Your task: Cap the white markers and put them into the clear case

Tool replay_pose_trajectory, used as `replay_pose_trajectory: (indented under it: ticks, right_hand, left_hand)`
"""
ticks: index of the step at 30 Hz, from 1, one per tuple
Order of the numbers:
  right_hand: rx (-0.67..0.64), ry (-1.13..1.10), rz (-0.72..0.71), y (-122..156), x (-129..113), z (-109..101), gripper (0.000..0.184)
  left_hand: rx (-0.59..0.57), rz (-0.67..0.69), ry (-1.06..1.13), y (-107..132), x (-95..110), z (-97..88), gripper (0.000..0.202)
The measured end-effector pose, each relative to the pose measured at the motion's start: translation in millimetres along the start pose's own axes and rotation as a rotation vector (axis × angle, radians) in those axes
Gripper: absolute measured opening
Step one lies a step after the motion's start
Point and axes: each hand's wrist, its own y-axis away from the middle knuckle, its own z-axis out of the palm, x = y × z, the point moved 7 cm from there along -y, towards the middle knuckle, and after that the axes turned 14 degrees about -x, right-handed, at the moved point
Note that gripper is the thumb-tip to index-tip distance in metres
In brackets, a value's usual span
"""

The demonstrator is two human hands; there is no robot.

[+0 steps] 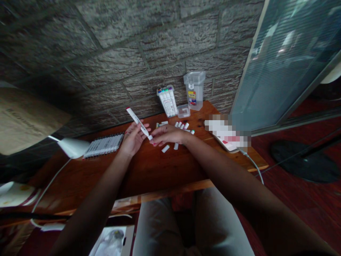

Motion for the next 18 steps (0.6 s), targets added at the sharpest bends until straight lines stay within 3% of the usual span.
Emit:
replay_pose_trajectory:
  ticks: [8,18]
  right_hand:
    - [0.022,-0.035,0.001,1.1,-2.7,-1.0,0.03]
    - [0.127,0.031,-0.069,4.0,-12.0,-6.8,0.024]
  left_hand:
    - [-0.09,-0.029,-0.031,0.7,-3.9,6.1,0.047]
    - [-0.08,-0.016,-0.076,0.4,-3.6,4.0,0.037]
